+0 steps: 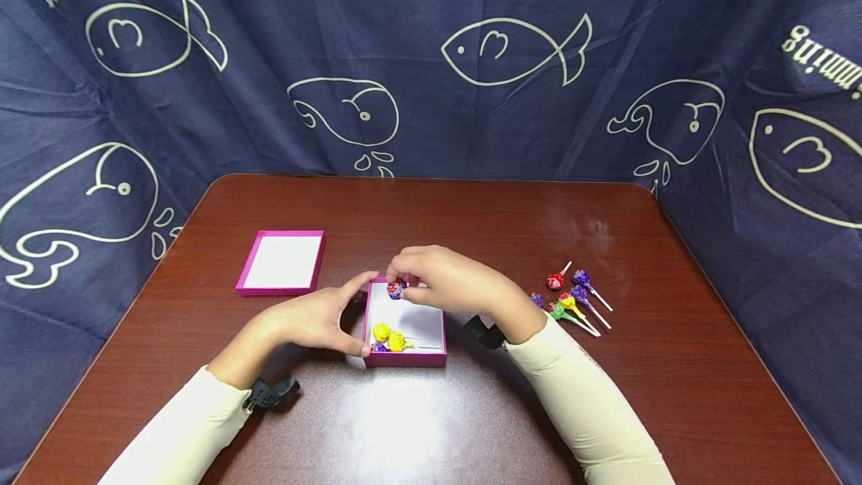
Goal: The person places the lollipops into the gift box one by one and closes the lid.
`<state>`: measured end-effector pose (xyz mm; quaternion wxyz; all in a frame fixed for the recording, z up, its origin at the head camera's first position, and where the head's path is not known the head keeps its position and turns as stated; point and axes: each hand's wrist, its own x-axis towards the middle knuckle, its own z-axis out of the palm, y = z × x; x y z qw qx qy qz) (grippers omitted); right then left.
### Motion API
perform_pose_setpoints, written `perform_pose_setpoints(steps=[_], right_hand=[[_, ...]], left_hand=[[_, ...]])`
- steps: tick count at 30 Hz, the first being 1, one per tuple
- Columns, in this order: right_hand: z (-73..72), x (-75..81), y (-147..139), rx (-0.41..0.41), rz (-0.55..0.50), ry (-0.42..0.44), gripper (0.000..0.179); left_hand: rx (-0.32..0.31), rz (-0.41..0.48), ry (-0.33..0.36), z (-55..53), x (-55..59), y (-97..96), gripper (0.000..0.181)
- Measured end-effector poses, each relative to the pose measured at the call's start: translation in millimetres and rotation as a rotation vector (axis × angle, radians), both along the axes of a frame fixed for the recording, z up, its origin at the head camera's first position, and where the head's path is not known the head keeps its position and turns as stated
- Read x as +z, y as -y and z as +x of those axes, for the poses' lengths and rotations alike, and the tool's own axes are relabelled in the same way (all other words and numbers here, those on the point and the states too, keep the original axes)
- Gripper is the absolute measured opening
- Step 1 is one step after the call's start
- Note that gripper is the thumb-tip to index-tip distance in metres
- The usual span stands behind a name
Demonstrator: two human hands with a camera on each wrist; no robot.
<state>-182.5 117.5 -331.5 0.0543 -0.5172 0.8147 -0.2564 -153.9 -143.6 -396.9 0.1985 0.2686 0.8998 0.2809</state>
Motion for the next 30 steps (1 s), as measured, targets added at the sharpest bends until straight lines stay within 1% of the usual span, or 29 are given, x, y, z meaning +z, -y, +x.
perform_pose_setpoints(steps=[8,13,18,23,30], right_hand=[[0.5,-15.5,9.6,0.007,0.064,-0.008,0.016],[0.3,-22.9,13.7,0.007,0.102,0.020,0.015],[-2.3,-31.0,16.7,0.030,0.137,0.013,0.015],[-4.0,-36.2,20.1,0.042,0.176,0.035,0.016],[-3.8,-43.6,23.7,0.033,0.246,0.026,0.015]], left_hand=[[-0.002,-0.013,-0.022,0.5,-0.4,0.6,0.120],[0.000,-0.013,-0.020,0.4,-0.7,0.5,0.120],[-0.003,-0.012,-0.027,0.3,-1.5,0.6,0.120],[0.000,-0.008,-0.017,-0.1,-1.9,0.5,0.120],[-0.004,0.002,-0.022,-0.3,-2.7,0.8,0.120]])
